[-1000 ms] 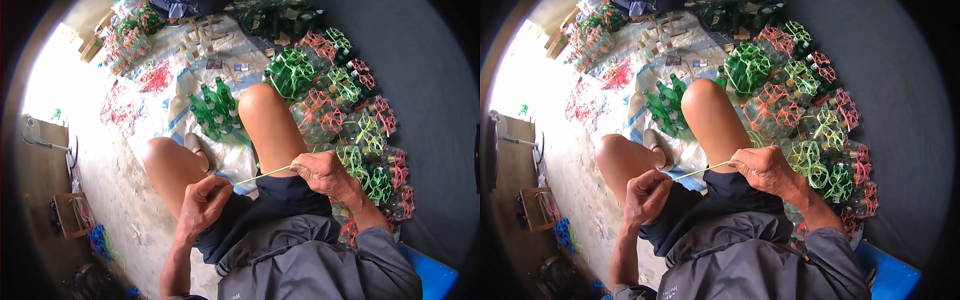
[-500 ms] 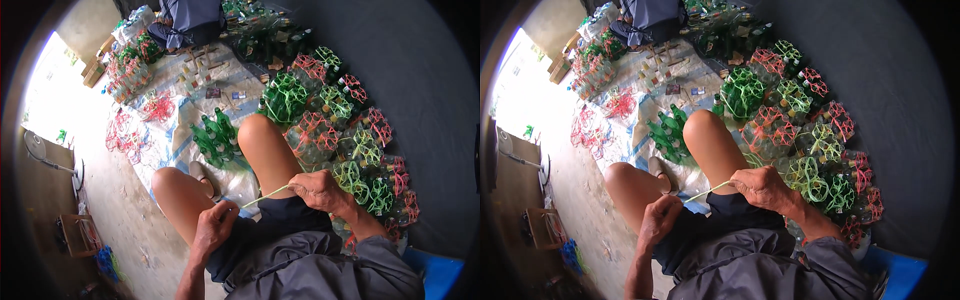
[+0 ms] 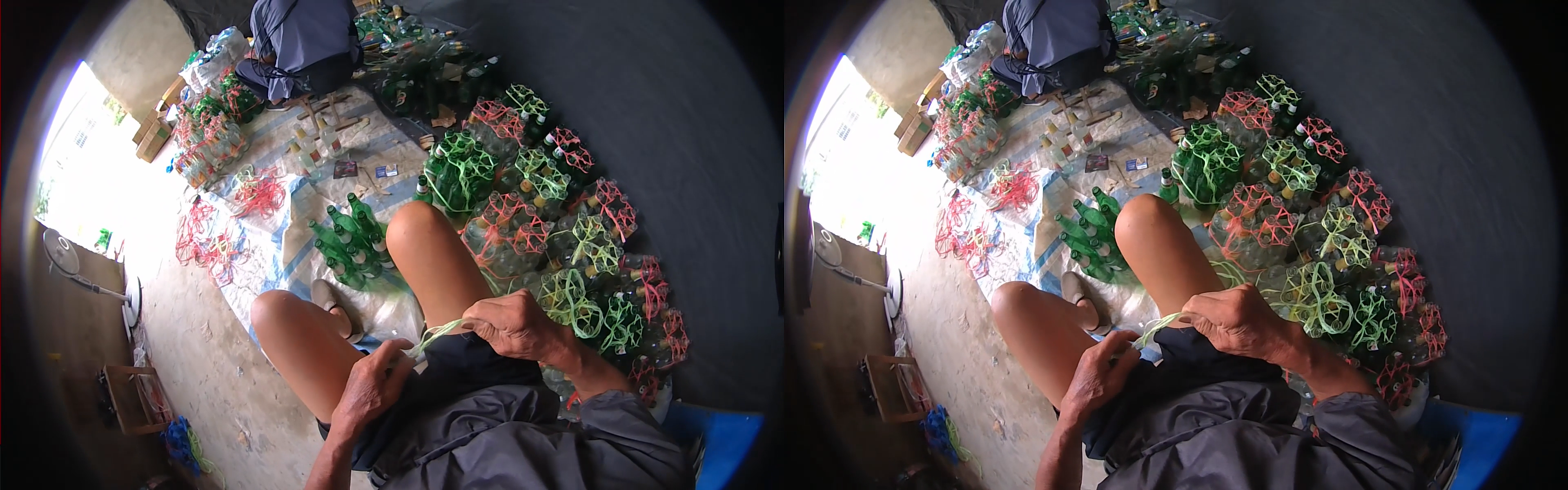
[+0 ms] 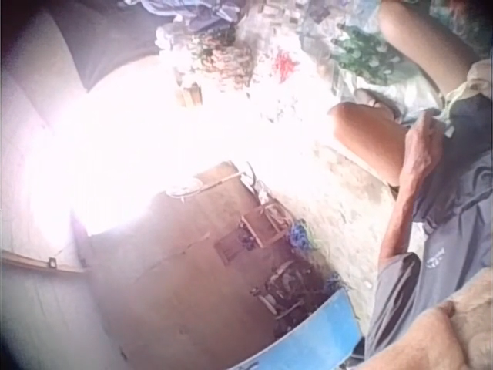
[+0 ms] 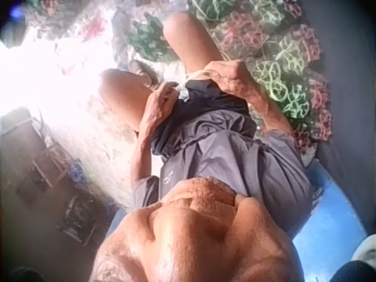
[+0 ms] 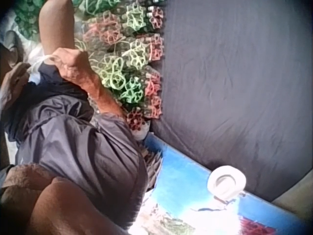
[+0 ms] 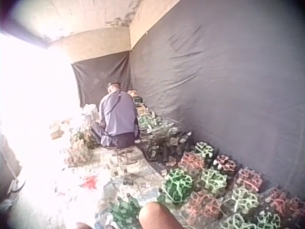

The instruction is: The person unties a knot in a green plastic strip, pulls the strip apart into several strands, and then stretches and twists a single strand into a thin cord.

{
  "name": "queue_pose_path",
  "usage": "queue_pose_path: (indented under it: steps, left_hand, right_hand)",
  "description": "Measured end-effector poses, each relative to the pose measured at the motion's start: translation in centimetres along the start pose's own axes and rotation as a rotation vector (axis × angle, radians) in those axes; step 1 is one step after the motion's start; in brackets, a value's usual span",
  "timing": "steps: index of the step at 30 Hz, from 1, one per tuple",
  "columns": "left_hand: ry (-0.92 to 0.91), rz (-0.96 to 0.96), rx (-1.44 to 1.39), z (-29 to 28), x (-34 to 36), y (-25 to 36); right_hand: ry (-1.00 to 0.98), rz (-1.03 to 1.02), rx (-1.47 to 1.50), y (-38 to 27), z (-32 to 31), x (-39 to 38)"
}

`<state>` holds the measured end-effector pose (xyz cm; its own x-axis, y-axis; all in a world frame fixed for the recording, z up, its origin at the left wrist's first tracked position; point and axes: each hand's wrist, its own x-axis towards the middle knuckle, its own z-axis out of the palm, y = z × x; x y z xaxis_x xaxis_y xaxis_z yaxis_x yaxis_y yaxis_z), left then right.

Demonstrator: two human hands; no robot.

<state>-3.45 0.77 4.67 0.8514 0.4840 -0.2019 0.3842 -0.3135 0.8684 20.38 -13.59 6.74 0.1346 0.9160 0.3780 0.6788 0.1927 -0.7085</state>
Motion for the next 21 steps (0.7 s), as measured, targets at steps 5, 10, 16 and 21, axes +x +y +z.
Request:
queue_pose_path:
  steps: [5,10,16,21]
  left_hand:
    - [0.035,0.012,-0.038,0.6,-0.2,-0.1]
    - [0.066,0.080,-0.122,0.5,-0.3,0.2]
    - [0.133,0.127,-0.072,0.3,-0.8,-0.1]
    - [0.184,0.136,-0.046,0.5,-1.3,-0.8]
  right_hand:
    - [-0.021,0.015,0.004,-0.1,0.3,0.3]
    - [0.006,0.107,-0.015,0.4,-0.2,0.0]
    - [0.001,0.112,-0.014,1.0,-0.1,0.1]
    - [-0.014,0.083,-0.054,1.0,0.2,0.3]
